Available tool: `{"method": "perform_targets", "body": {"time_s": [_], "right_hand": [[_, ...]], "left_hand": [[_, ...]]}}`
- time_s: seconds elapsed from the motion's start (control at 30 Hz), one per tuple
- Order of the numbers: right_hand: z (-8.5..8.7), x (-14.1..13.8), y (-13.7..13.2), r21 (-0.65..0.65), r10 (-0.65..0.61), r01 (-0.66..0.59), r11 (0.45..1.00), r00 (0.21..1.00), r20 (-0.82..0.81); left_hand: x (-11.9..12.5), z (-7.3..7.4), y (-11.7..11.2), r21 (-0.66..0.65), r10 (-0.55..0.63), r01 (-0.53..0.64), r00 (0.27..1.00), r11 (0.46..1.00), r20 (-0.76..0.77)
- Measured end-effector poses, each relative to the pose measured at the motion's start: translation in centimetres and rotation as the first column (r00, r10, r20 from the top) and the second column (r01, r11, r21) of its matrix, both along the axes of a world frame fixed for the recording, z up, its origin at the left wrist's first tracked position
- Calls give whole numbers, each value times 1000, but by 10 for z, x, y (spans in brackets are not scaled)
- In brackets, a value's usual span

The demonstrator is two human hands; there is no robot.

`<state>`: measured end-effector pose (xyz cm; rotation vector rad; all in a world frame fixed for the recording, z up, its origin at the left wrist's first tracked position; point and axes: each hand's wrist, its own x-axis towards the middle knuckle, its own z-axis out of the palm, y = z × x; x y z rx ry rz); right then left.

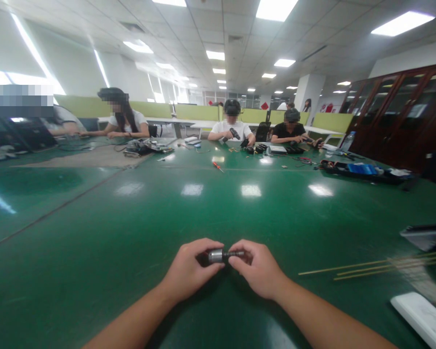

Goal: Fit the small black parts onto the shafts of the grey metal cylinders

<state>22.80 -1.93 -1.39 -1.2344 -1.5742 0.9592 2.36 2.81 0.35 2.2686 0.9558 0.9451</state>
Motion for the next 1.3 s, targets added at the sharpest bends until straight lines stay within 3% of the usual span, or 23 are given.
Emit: {"method": "perform_targets", "body": {"time_s": [1.3], "right_hand": [[-2,1,1,10,-39,40,999,999,-27]], "left_hand": [[-2,-1,3,-79,21,-18,999,997,38]]}}
